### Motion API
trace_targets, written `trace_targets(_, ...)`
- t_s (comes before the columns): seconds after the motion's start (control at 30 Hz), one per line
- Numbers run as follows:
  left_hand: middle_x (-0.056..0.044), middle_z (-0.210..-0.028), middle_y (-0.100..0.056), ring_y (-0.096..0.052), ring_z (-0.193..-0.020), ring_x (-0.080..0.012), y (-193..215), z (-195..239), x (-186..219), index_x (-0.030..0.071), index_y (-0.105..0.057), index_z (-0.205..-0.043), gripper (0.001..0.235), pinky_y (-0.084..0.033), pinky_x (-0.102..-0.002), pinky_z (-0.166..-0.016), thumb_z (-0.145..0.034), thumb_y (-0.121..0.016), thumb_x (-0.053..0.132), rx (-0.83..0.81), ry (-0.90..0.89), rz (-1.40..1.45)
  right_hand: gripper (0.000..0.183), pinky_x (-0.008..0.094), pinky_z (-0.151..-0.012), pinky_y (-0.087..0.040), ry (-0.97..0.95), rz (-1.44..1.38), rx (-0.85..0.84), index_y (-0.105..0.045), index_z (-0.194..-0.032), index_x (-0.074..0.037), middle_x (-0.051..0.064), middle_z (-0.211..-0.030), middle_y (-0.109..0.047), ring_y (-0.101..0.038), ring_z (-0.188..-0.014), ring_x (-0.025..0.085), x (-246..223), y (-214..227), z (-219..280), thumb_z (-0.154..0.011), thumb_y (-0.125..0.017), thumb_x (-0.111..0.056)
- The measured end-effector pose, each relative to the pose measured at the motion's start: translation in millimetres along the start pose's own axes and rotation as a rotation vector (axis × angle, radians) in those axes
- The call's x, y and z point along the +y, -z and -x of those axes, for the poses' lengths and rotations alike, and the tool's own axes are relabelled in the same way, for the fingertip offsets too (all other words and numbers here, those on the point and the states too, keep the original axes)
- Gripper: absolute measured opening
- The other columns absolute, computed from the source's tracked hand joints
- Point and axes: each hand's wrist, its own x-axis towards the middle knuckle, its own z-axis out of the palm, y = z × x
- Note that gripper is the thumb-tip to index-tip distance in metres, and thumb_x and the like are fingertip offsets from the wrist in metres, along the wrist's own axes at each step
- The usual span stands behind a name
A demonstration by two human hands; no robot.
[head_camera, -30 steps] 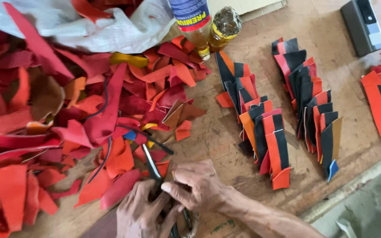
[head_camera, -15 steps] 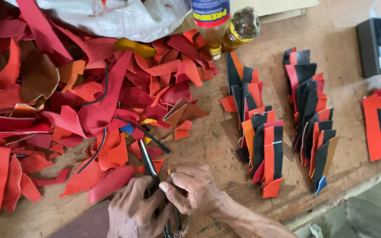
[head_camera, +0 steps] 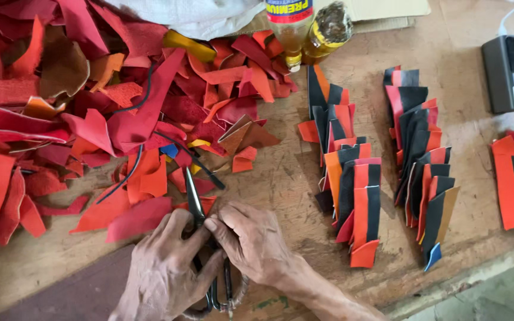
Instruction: The person measures and cuts red and black foam pieces using a ruler, pencil, and scissors. They then apply glue from a small jar to the edges of the cut pieces and stack them on the workbench.
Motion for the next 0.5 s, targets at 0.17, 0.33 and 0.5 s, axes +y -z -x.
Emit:
trace_targets(0.17, -0.011, -0.105, -0.057, -0.058, -0.102, -0.0339, 5, -13, 43, 0.012, -0.071, -0.111, 0.048, -0.048, -0.049, -0.082, -0.067, -0.079, 0.030, 0.041, -0.083, -0.161, 0.014, 0.044, -0.072, -0.050, 0.085, -0.198, -0.057, -0.057, -0.113, -0.002, 0.016, -0.096, -0.060, -0.061, -0.085, 0.037, 2, 30, 34, -0.103, -0.061, -0.011)
trace_targets(0.33, -0.016, -0.113, -0.061, -0.062, -0.104, -0.0387, -28, -58, 77, 0.004, -0.061, -0.108, 0.039, -0.054, -0.044, -0.084, -0.069, -0.066, 0.008, 0.063, -0.220, 0.191, 0.013, 0.043, -0.071, -0.051, 0.047, -0.184, 0.122, -0.056, -0.118, -0.001, 0.017, -0.095, -0.062, -0.063, -0.084, 0.038, 37, 49, 53, -0.107, -0.051, -0.005)
trace_targets(0.5, -0.015, -0.094, -0.065, -0.067, -0.083, -0.0404, -50, -62, 72, 0.007, -0.060, -0.105, 0.030, -0.053, -0.048, -0.066, -0.077, -0.071, 0.012, -0.119, 0.038, 0.273, 0.014, 0.042, -0.061, -0.051, -0.137, -0.162, 0.143, -0.058, -0.118, -0.003, 0.016, -0.084, -0.066, -0.069, -0.070, 0.035, 64, 39, 72, -0.106, -0.054, -0.009)
